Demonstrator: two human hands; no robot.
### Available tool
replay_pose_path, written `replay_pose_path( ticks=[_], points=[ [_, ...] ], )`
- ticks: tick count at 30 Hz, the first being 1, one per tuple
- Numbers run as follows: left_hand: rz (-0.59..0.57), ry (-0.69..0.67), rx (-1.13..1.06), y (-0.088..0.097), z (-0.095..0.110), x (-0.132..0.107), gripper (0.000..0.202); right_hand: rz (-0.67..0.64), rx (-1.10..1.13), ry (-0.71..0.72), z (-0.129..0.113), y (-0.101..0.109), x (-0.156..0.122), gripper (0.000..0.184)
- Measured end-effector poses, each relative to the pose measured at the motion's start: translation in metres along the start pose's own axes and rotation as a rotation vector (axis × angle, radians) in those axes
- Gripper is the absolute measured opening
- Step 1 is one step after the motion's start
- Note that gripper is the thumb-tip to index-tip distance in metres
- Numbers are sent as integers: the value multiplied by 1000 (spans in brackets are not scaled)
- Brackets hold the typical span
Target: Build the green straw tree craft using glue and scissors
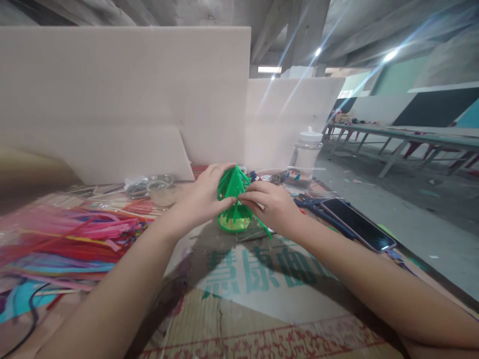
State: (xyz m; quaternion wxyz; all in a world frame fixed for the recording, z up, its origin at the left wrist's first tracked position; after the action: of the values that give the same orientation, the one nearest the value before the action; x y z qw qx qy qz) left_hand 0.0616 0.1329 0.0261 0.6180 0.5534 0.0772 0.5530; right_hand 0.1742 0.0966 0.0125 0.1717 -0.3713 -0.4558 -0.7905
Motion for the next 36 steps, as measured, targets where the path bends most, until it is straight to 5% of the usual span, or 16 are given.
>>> replay_pose_path(
  ticks=[26, 36],
  points=[
    [-12, -29, 63, -2, 2, -2, 68, -172, -156, 19, -5, -10, -1, 21],
    [-64, 1, 72, -3, 0, -4, 75, -91, 183, -437, 47, 13, -9, 15]
  ],
)
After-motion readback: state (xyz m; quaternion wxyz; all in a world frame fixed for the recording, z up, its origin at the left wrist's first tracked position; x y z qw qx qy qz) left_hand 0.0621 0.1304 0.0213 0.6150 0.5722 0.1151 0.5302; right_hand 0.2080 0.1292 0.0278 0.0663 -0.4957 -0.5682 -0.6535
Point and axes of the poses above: each hand's wrist, its own x-axis towards the middle knuckle, its own y-axis out of the back of the hand, z = x × y, the point moved 9 cm from there along x, towards the middle knuckle, and after that the axes turned 12 degrees about y, right-handed, at the moved point
